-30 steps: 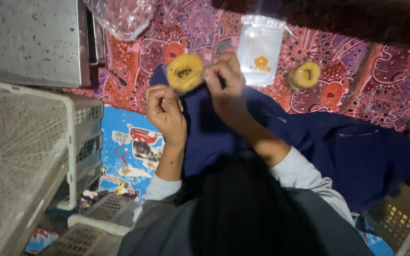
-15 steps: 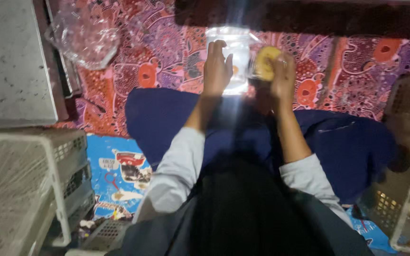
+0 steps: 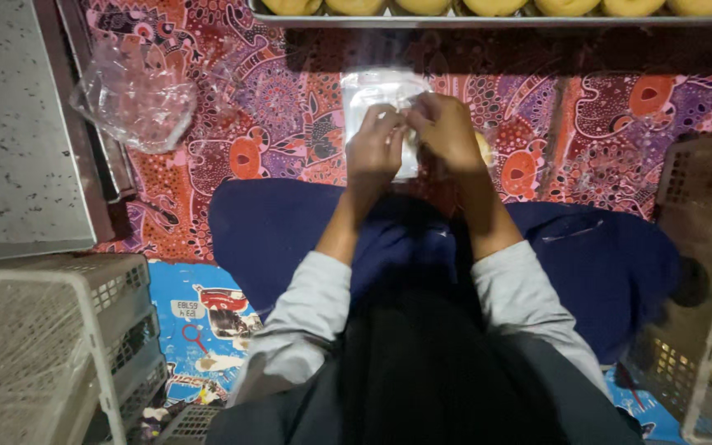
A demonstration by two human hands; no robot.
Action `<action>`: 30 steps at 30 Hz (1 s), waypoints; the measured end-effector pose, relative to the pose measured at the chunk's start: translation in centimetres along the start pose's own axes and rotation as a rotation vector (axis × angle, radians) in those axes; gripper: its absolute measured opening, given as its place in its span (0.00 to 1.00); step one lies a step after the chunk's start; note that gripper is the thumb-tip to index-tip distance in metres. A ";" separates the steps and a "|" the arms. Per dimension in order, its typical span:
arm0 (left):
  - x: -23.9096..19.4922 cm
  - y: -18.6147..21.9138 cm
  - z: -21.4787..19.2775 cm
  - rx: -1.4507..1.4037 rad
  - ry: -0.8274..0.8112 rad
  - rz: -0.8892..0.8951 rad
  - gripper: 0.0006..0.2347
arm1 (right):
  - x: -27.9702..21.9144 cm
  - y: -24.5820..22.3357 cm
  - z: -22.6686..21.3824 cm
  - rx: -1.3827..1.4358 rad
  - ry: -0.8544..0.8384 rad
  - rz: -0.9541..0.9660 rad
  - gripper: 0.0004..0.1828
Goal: The person sits on the floor and repeatedly picks donuts from a metal tray, places them into small clear plastic bags, and sets the filled bags into a white plastic crate. The person handles the donuts and bags by hand throughout the clip.
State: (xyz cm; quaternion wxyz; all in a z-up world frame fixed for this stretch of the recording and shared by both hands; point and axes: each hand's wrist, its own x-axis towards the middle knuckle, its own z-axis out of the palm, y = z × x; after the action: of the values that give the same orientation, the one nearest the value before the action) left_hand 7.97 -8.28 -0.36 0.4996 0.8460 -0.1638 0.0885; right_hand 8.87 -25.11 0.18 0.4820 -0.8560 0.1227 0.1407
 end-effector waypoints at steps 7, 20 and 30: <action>3.6 3.4 -3.9 -0.352 0.207 -0.336 0.19 | -5.2 -8.1 -1.2 -0.068 0.321 -0.547 0.16; -1.2 5.3 -3.7 -0.536 0.124 -0.133 0.06 | -7.3 -5.5 0.4 -0.321 0.440 -0.749 0.16; -2.0 0.8 -2.9 -1.462 0.252 -0.763 0.19 | -8.3 -6.2 -1.7 -0.423 0.364 -0.767 0.16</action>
State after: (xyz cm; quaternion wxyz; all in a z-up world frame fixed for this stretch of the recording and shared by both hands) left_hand 5.86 -5.68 1.07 0.9332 0.2894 0.1753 -0.1214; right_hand 3.52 -22.81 8.83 0.2851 -0.9296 -0.1512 -0.1778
